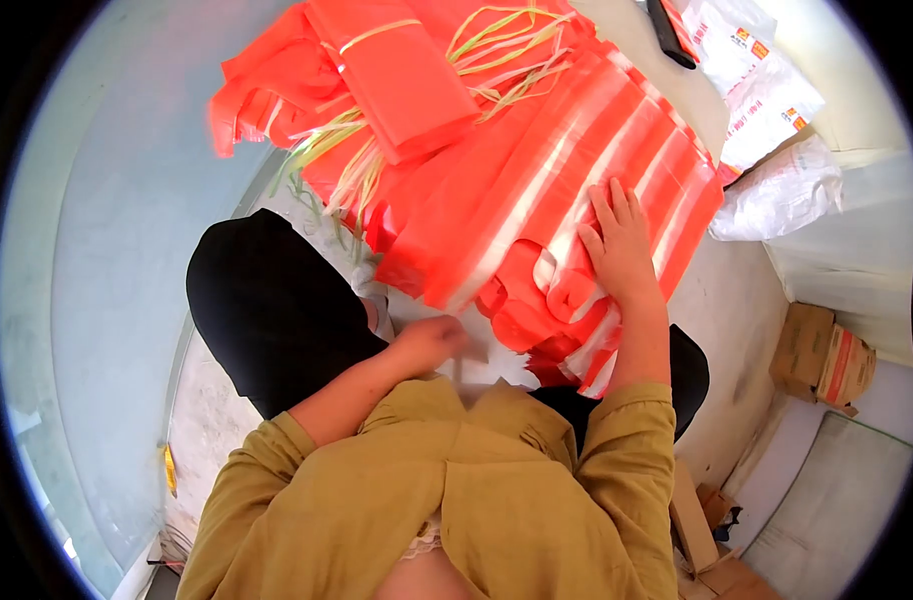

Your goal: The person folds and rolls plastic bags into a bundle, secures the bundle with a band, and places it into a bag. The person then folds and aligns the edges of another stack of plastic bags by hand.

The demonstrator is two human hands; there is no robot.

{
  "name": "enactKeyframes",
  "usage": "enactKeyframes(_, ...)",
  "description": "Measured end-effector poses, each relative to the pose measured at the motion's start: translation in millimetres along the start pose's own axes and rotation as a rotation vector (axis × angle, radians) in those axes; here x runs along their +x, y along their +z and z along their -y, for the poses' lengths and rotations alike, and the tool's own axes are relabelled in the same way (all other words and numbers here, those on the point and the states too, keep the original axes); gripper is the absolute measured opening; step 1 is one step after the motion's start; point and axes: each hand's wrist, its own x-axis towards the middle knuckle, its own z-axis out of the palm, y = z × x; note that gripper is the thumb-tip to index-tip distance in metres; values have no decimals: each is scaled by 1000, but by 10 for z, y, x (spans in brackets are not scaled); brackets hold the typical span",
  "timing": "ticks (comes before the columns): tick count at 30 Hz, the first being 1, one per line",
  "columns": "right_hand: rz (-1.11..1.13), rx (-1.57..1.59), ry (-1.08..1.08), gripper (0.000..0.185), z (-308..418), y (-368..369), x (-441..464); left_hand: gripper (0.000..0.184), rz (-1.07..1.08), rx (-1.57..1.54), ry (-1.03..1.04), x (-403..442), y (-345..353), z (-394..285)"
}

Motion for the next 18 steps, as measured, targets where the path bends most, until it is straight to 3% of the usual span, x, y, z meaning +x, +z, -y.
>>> enactKeyframes(8,91,32,-52,53,133,-15,59,28,12,39,-13,-59,-49,-94)
enactKeyframes(12,-189,469,16,48,74,-378,-39,27,50,-21,-19,-58,-48,-107)
enactKeyframes(15,-160,636,311,41,-42,-714,-394,25,58,-58,48,-51,-64,-98)
enactKeyframes(18,-227,601,454,24,-167,-672,-870,23,65,-51,58,8,-32,6)
